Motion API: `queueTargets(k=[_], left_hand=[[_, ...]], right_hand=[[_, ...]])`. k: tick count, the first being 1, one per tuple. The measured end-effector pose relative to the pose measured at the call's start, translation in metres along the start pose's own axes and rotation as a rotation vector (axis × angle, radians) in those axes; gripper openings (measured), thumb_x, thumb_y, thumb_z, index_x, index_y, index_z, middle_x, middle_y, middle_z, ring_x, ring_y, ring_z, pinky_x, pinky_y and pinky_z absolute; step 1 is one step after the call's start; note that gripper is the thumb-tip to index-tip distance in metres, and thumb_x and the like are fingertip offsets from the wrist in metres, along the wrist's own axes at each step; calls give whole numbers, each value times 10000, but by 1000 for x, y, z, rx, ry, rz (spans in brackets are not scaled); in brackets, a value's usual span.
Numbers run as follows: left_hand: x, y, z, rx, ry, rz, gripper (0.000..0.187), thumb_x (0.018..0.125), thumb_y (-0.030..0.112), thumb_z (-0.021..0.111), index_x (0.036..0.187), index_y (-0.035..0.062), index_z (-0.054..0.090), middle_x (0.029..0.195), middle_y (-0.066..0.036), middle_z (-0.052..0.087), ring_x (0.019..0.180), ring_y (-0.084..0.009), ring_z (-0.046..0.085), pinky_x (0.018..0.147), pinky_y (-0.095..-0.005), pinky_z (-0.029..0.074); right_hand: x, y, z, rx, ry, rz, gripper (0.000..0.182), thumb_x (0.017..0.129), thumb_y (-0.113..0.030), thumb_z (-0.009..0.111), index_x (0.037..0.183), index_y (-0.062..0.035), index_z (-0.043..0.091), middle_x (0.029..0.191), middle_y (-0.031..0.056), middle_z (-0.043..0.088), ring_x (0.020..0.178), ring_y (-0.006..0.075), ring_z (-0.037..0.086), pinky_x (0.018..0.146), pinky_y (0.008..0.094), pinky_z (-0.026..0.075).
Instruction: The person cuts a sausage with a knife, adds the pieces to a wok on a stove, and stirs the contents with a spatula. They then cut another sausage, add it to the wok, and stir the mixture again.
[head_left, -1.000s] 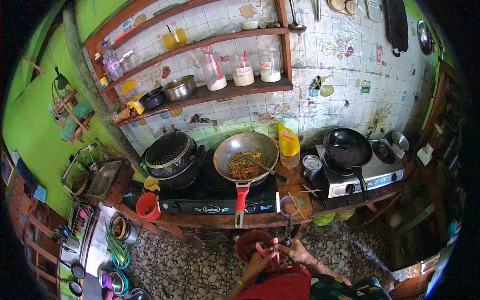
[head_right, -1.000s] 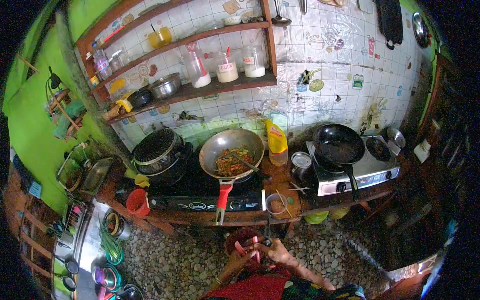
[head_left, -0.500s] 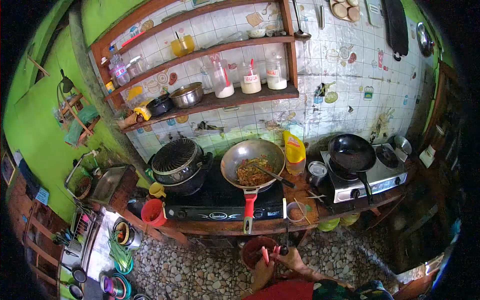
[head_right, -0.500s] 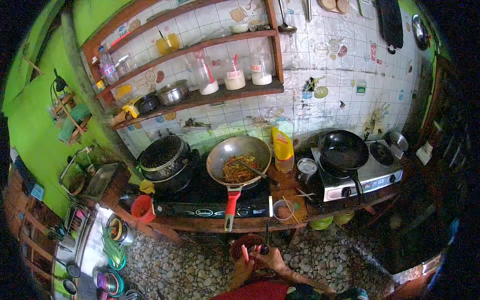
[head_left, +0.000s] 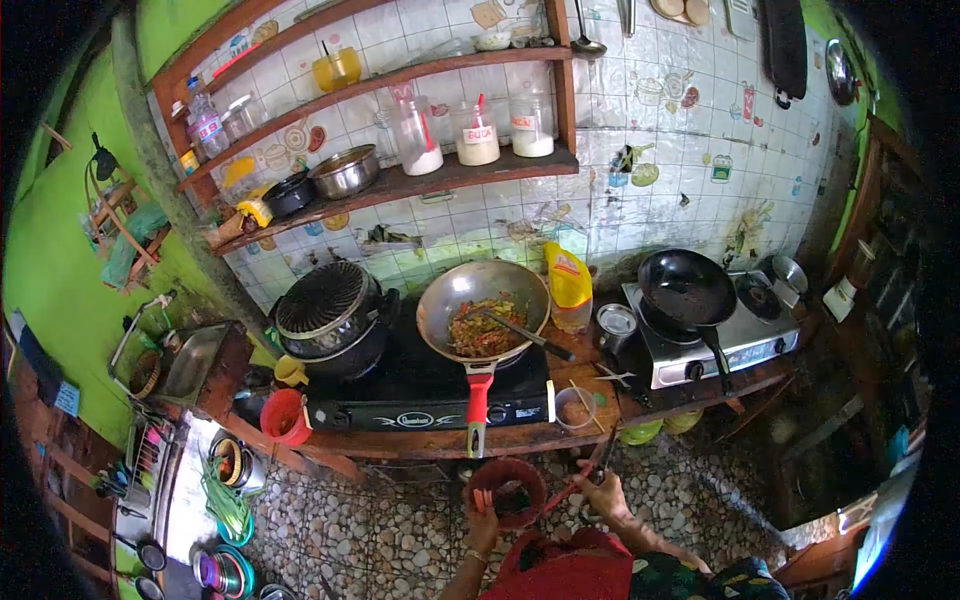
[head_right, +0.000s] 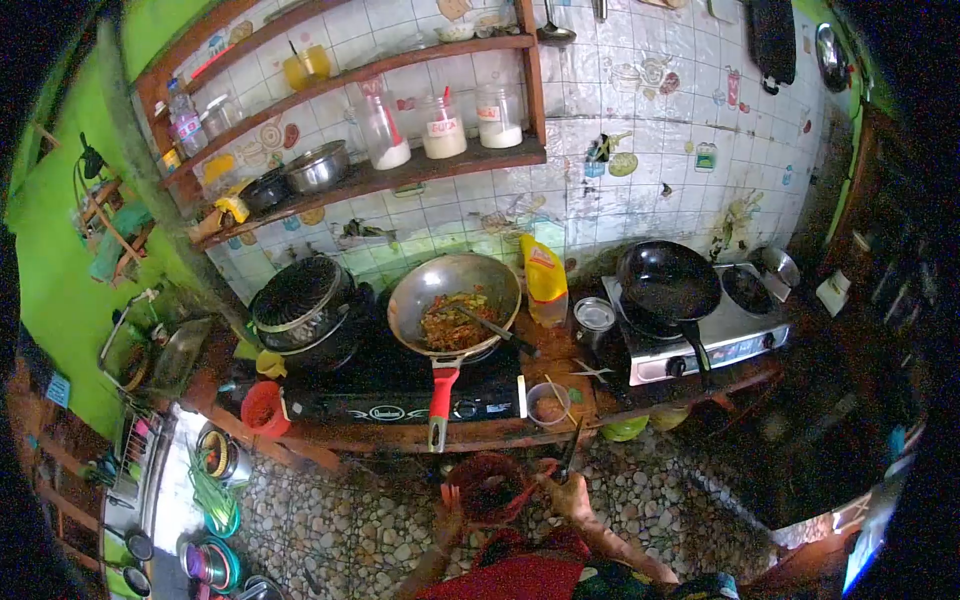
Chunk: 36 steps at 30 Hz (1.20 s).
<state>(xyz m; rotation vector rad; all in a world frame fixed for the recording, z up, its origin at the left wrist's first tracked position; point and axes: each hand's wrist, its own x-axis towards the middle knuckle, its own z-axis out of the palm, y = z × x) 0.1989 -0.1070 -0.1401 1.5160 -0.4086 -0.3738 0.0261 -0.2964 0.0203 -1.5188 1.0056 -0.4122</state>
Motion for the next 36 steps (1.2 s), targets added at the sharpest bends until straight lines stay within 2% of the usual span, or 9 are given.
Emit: queueTargets(k=[10,13,16,19,22,29,32,34,36], left_hand=[[34,79,33,576,-579,-139,479,860,351,435,1161,-22,439,1194,-178,465,1100,-287,451,860,-356,371],[32,36,47,125,-743,176,361,877,263,453,1124,1,488,1131,-139,528,963,-222,534,782,-318,407],[2,233,60,181,-782,201,284,877,189,466,1083,-3,503,963,-96,582,789,-142,550,679,-281,427],[4,230,54,17,-587,-349,276,874,203,479,1054,-4,517,813,-47,582,658,-81,523,609,-234,433],[23,241,28,211,-507,-22,254,870,201,495,1010,-7,536,705,-20,550,623,-55,514,585,-192,429],[61,297,8,259,-322,263,296,874,197,497,1093,0,530,754,-7,566,628,-63,496,563,-207,411],[81,310,13,373,-315,256,323,881,194,482,1145,9,514,848,-29,606,696,-68,508,631,-218,427],[103,299,21,358,-284,367,316,888,195,467,1135,6,519,893,-41,621,728,-74,514,662,-230,433],[120,303,29,404,-284,445,308,894,188,451,1138,12,516,928,-73,632,752,-65,509,670,-236,434]], right_hand=[[-27,-62,-26,252,-247,-58,368,794,-143,613,1125,-61,473,941,65,589,745,111,568,529,228,493],[-8,-43,-19,290,-379,-227,314,795,-121,610,1076,-38,495,964,63,578,778,96,556,594,220,489],[-26,-86,-2,464,-463,-128,216,808,-108,597,997,-14,553,778,30,595,600,84,552,503,222,440],[-18,-99,18,103,-407,-187,242,810,-143,602,1006,-9,556,766,20,591,510,67,504,456,201,413],[-10,-113,35,-99,-112,-523,428,907,-315,394,1208,-13,417,946,163,596,861,256,588,717,324,456],[-24,-204,53,-167,-194,-697,412,915,-268,356,1264,-49,370,940,250,574,888,358,572,761,372,445],[-3,-206,66,-224,-106,-805,431,926,-270,345,1322,-108,294,596,101,449,542,134,435,560,294,407],[5,-221,68,-236,-95,-774,425,926,-265,342,1325,-130,288,617,114,477,529,156,438,547,295,399],[16,-234,69,-262,-115,-647,411,917,-264,342,1307,-138,308,758,267,572,778,441,543,639,443,444]])
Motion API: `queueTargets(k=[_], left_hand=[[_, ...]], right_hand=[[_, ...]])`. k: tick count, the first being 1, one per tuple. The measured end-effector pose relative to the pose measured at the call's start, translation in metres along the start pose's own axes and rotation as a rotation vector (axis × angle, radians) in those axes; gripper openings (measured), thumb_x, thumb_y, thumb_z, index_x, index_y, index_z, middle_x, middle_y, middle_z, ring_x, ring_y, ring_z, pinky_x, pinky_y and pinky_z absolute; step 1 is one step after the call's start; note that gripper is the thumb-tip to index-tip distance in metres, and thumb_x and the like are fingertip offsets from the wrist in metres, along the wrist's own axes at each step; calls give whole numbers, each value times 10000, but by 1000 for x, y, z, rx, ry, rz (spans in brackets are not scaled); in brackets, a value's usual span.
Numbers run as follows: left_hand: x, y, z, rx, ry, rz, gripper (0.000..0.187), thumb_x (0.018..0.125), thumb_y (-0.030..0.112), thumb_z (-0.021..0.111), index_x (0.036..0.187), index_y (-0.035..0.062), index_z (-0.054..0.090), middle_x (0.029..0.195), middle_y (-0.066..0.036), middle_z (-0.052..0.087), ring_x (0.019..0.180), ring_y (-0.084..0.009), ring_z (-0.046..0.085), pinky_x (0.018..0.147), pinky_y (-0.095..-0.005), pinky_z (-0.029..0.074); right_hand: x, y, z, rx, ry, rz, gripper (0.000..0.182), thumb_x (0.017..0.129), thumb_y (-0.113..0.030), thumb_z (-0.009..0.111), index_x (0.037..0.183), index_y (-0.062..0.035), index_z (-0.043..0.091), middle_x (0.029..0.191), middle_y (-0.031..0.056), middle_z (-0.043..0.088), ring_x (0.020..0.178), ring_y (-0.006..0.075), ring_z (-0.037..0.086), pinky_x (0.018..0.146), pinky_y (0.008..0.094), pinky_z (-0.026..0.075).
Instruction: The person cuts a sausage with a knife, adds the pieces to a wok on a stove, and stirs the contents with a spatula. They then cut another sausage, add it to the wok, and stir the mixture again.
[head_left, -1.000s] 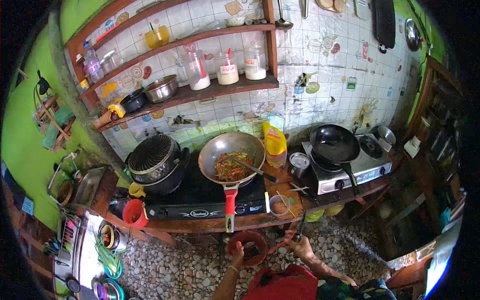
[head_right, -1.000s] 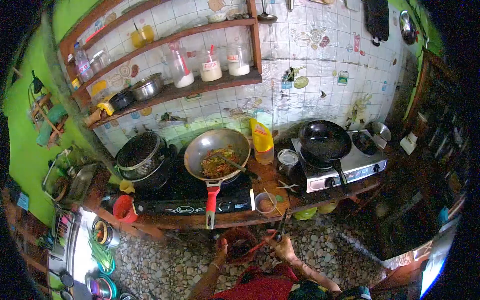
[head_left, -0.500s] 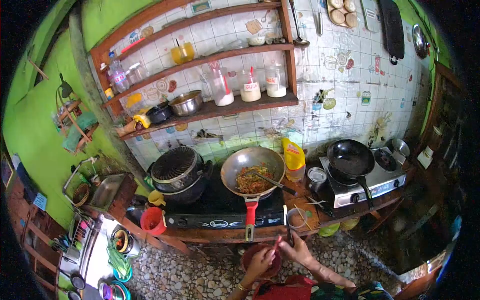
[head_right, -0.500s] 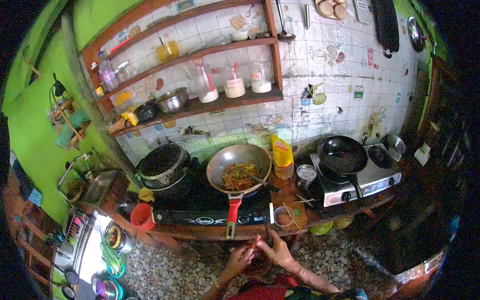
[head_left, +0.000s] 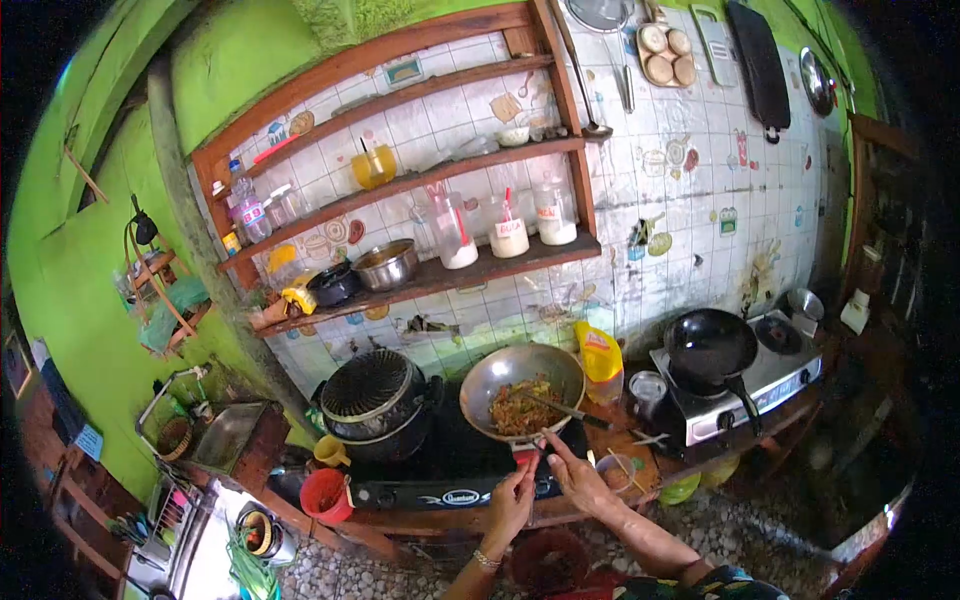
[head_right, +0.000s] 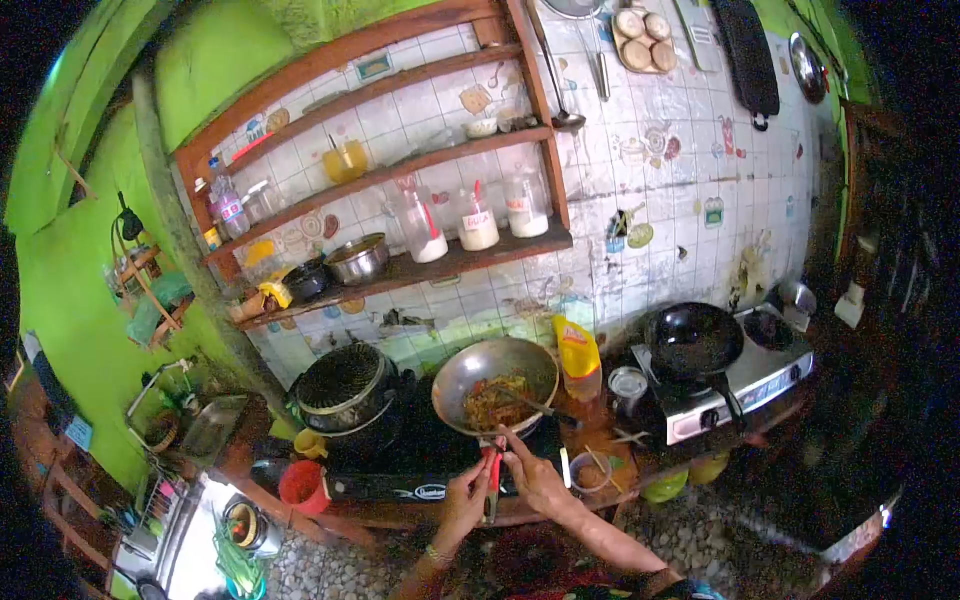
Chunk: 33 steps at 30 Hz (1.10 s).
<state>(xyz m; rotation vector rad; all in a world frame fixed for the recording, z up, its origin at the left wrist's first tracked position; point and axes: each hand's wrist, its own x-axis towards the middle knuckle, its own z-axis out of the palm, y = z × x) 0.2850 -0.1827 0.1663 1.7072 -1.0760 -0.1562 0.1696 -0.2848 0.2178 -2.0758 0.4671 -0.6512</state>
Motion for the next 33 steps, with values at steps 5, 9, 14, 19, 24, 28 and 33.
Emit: queueTargets(k=[5,9,14,19,24,28,33], left_hand=[[42,9,7,81,142,76,280,846,141,490,1103,41,543,851,-193,603,758,-275,611,641,-312,461],[79,11,3,118,239,155,278,858,186,481,1044,2,574,789,-195,608,684,-271,608,619,-322,458],[103,-4,10,113,192,8,279,848,138,468,1093,27,543,880,-238,585,825,-344,587,689,-361,464],[132,-24,12,143,261,-29,307,869,173,425,1127,36,518,830,-234,586,776,-371,580,676,-398,451],[145,-62,22,185,217,106,345,892,230,390,1139,16,502,794,-203,597,704,-332,581,648,-370,437],[159,-64,11,44,126,-28,336,907,226,373,1184,75,488,748,-108,577,626,-186,522,606,-307,424],[165,-94,9,5,141,54,342,916,235,372,1189,61,484,700,-38,531,585,-116,429,582,-268,407]], right_hand=[[54,25,11,34,112,-158,382,916,-258,364,1270,-113,360,985,223,571,896,392,544,696,393,459],[111,38,16,33,108,-164,358,905,-281,385,1158,-44,475,997,220,566,935,372,543,759,375,442],[179,80,19,162,7,-104,421,900,-383,380,1044,-22,542,619,88,552,543,167,525,542,292,433],[188,109,48,115,106,-329,495,895,-442,350,1075,-16,524,625,57,534,510,135,503,503,282,422],[193,97,32,169,-90,66,562,882,-503,318,1122,-27,499,675,73,538,503,147,514,469,275,412],[196,76,28,336,-162,217,608,872,-537,297,1161,-29,468,695,100,542,508,155,526,448,277,408],[207,114,69,224,-36,-4,594,882,-517,296,1129,-6,473,686,102,550,543,176,540,492,302,430]])
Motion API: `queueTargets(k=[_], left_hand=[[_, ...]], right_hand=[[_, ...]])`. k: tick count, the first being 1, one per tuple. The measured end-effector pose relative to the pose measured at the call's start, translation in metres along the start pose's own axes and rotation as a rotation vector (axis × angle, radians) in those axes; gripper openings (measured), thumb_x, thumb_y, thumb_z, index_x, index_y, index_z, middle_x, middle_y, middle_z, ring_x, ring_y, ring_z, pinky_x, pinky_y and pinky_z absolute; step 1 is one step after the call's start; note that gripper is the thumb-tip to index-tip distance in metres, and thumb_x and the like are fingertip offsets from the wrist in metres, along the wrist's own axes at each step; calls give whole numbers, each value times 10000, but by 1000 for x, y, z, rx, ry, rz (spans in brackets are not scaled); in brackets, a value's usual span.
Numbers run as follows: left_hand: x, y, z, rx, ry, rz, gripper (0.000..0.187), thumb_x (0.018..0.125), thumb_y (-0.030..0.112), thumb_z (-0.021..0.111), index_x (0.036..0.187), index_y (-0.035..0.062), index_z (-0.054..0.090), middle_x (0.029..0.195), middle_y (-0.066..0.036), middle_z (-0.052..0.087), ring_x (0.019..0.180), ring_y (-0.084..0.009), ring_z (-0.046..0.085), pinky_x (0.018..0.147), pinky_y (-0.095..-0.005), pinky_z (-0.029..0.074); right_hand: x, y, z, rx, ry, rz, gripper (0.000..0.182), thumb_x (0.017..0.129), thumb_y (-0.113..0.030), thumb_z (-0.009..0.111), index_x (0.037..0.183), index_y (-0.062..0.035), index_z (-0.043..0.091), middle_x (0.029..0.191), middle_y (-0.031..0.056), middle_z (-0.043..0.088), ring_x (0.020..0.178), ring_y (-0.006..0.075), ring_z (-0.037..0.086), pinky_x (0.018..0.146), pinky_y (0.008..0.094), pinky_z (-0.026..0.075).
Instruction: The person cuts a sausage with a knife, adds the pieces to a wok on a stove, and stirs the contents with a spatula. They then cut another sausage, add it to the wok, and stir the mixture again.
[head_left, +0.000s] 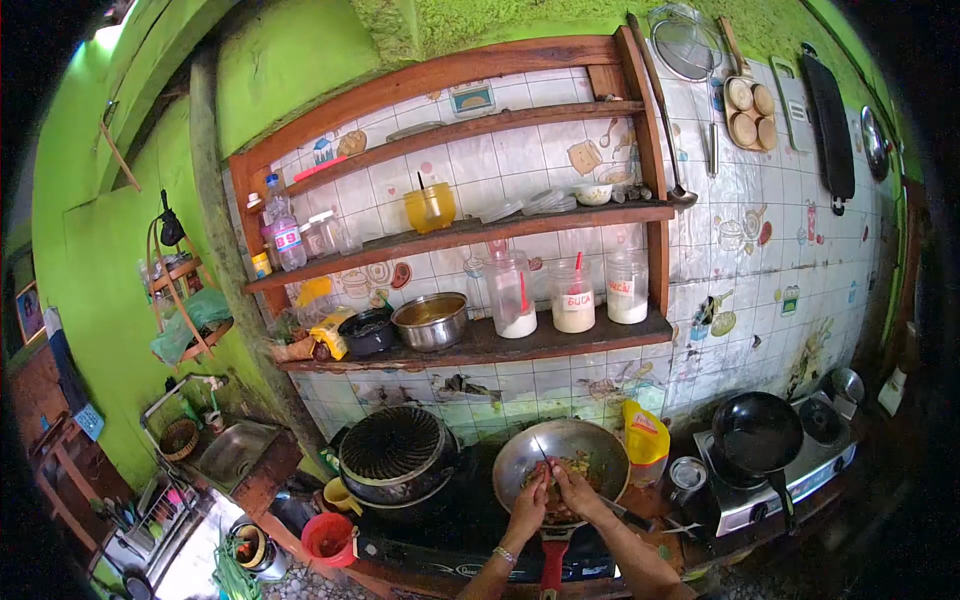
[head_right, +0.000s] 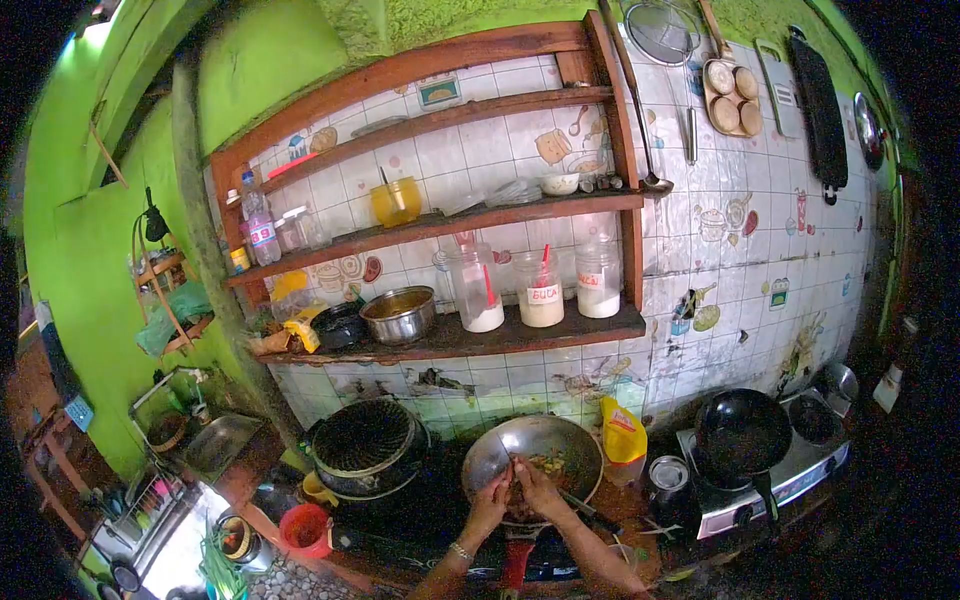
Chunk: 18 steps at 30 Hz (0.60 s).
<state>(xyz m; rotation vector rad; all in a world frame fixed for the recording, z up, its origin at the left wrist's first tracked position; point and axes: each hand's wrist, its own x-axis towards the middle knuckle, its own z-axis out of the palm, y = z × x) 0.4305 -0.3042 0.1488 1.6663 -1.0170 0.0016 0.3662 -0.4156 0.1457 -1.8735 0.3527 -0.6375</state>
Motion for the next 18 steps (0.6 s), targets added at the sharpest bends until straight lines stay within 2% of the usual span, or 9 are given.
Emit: queueTargets(k=[2,3,5,7,9,11,15,17,18], left_hand=[[1,-1,-4,-177,-47,-123,341,917,254,378,1170,60,497,684,-13,510,574,-110,440,560,-265,402],[3,-1,-6,-181,-53,-118,341,917,254,378,1170,60,497,684,-13,510,574,-110,440,560,-265,402],[2,-4,-7,-118,-99,-24,322,916,257,386,1122,51,522,728,5,518,587,-98,457,566,-250,408],[5,-23,-3,-159,-125,-46,316,916,261,387,1112,53,521,725,14,515,580,-88,453,550,-238,403],[9,-22,-5,-200,-150,-62,310,916,264,388,1102,55,520,722,23,512,573,-79,450,533,-227,397],[9,-17,-8,-302,-176,-138,308,915,268,393,1122,67,503,695,29,486,551,-58,417,484,-200,365],[11,-10,-17,-419,-280,-289,328,914,274,398,1170,82,472,659,40,453,524,-43,387,448,-184,335],[15,2,-26,-414,-421,-333,333,911,265,411,1187,89,472,656,41,467,516,-45,394,445,-188,342],[15,-2,-22,-415,-425,-332,333,911,265,411,1187,89,472,656,41,467,516,-45,394,445,-188,342]], right_hand=[[4,-7,7,-195,243,-311,541,893,-477,314,1067,4,490,692,114,563,604,207,555,576,326,447],[4,-17,5,-198,251,-310,541,893,-477,314,1067,4,490,692,114,563,604,207,555,576,326,447],[-1,-37,1,-179,118,-108,516,898,-457,320,996,18,495,731,131,575,660,232,563,656,339,445],[9,-9,5,-152,104,-107,510,896,-467,318,971,5,497,720,120,571,634,218,553,615,322,443],[8,-14,5,-128,95,-111,506,893,-477,317,945,-8,500,709,109,567,608,203,543,574,306,440],[-1,-24,2,213,-31,298,495,893,-473,315,1096,-56,487,889,96,583,768,238,563,584,327,473],[-1,-25,-4,361,-149,392,529,882,-513,302,1079,-58,484,897,58,573,770,197,546,531,290,466],[-2,-27,-4,444,-119,383,510,866,-541,316,882,-58,478,665,55,526,486,120,463,423,244,379],[3,-13,-2,444,-115,384,510,866,-541,316,882,-58,478,665,55,526,486,120,463,423,244,379]])
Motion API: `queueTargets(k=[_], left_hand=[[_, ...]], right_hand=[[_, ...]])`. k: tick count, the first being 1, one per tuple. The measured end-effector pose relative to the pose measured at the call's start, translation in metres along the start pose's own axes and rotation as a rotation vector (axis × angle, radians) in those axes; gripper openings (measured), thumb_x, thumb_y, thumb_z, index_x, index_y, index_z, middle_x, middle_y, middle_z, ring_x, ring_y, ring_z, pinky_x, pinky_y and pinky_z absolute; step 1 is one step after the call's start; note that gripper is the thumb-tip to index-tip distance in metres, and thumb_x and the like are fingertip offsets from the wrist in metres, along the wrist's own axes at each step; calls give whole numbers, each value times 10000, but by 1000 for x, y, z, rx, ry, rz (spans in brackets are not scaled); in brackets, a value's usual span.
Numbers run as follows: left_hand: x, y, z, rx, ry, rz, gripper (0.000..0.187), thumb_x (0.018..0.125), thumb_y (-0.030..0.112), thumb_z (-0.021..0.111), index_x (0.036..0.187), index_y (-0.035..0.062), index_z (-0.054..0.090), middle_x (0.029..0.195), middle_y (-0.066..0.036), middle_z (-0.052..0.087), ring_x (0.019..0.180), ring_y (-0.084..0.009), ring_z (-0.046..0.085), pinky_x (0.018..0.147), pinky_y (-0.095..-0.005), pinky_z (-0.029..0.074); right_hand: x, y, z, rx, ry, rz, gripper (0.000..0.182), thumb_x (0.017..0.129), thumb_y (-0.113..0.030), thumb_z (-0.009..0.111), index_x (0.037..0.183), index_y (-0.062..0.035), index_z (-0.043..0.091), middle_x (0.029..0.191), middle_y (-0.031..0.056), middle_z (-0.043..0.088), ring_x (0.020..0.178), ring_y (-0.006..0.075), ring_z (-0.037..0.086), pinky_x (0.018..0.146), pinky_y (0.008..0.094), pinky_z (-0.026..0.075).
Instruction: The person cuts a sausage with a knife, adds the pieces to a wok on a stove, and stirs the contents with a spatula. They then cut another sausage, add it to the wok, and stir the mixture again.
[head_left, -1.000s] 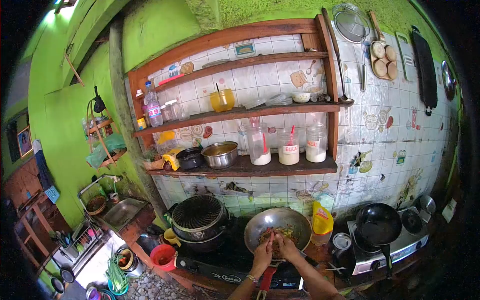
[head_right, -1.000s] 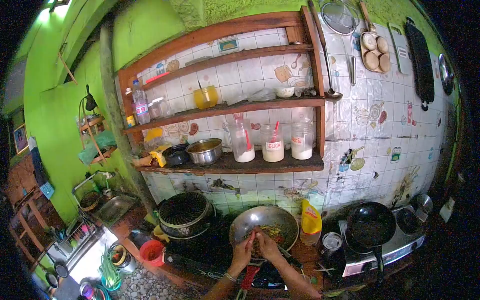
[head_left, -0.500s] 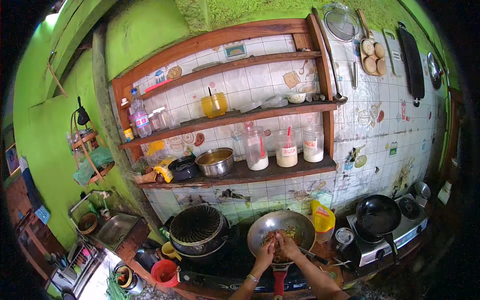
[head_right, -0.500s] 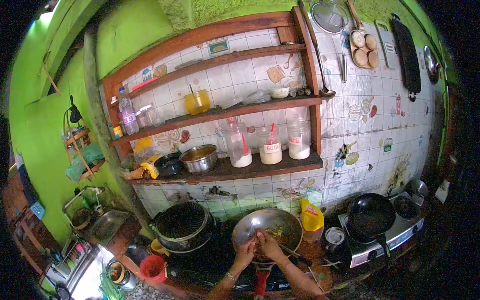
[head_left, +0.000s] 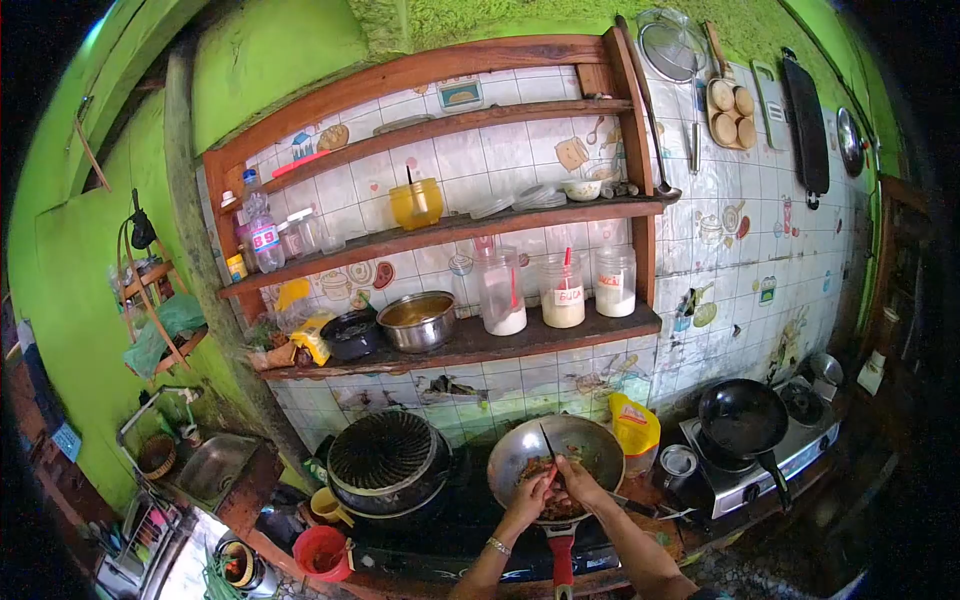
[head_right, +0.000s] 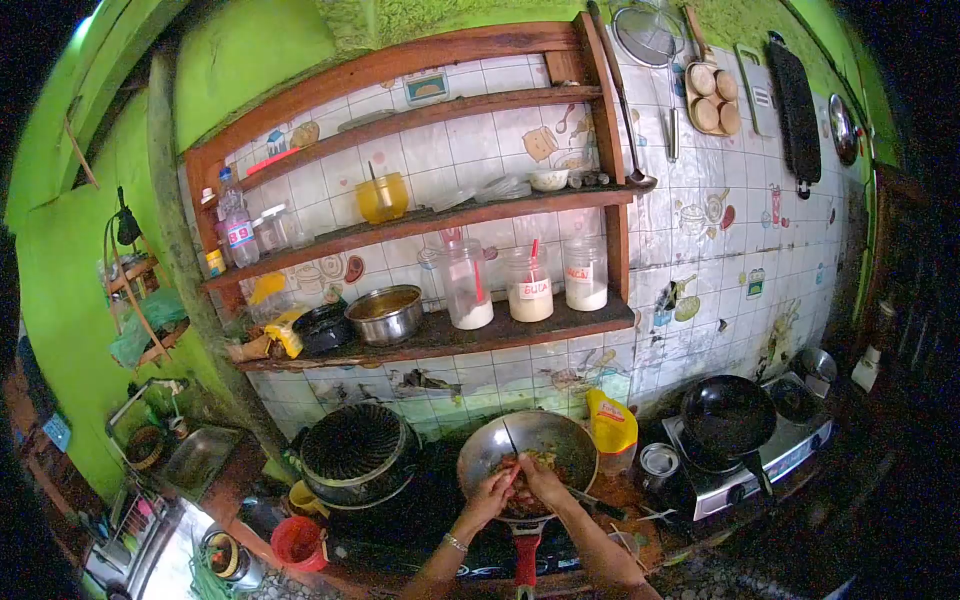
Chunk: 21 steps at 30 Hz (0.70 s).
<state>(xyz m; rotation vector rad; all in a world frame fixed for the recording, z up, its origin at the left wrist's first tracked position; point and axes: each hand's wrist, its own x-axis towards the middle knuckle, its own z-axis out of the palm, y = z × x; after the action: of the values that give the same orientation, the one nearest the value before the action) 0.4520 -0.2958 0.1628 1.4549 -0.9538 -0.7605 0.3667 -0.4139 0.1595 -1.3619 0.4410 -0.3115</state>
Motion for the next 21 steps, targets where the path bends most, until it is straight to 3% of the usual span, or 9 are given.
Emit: queueTargets(k=[3,5,6,8,11,14,18,21], left_hand=[[5,-5,4,193,126,159,315,905,246,427,1174,103,506,627,39,468,512,-46,411,459,-193,362],[3,2,0,336,219,226,282,887,208,460,1124,84,549,646,-27,556,536,-95,493,506,-234,411],[5,-3,-2,337,217,227,282,887,208,460,1124,84,549,646,-27,556,536,-95,493,506,-234,411],[10,-12,-4,506,284,362,269,865,181,488,1098,68,561,738,-121,624,623,-186,589,579,-296,448],[10,-7,3,555,334,364,274,849,158,499,1097,54,552,844,-175,623,729,-249,620,639,-340,460],[3,14,6,672,345,330,280,843,178,506,1091,59,557,842,-183,617,746,-285,615,658,-355,466],[15,-6,10,687,386,352,276,837,194,503,1066,51,567,847,-201,605,753,-332,597,676,-371,463],[20,-12,5,466,388,364,259,830,175,499,1042,50,577,858,-224,590,791,-367,574,705,-385,453]], right_hand=[[18,18,-10,-319,226,-335,555,867,-537,315,976,-22,492,729,89,558,574,162,523,435,253,404],[10,8,-13,-488,285,-477,599,871,-526,315,1082,10,479,790,126,583,739,227,574,501,311,460],[0,-1,-5,-488,288,-477,599,871,-526,315,1082,10,479,790,126,583,739,227,574,501,311,460],[-16,-12,13,-434,223,-427,520,897,-438,306,1000,30,508,919,274,548,886,385,529,780,415,395],[-2,5,11,-522,307,-430,504,893,-436,323,1045,19,479,907,298,538,908,421,511,784,452,388],[-6,-9,18,-696,370,-309,496,888,-438,334,1077,4,458,907,312,529,936,434,494,784,468,386],[9,-5,9,-716,413,-269,478,887,-431,341,1062,-7,474,914,304,528,930,450,484,777,461,392],[7,-6,6,-629,334,-364,478,886,-433,344,1062,-10,479,941,278,537,938,447,482,777,453,396]])
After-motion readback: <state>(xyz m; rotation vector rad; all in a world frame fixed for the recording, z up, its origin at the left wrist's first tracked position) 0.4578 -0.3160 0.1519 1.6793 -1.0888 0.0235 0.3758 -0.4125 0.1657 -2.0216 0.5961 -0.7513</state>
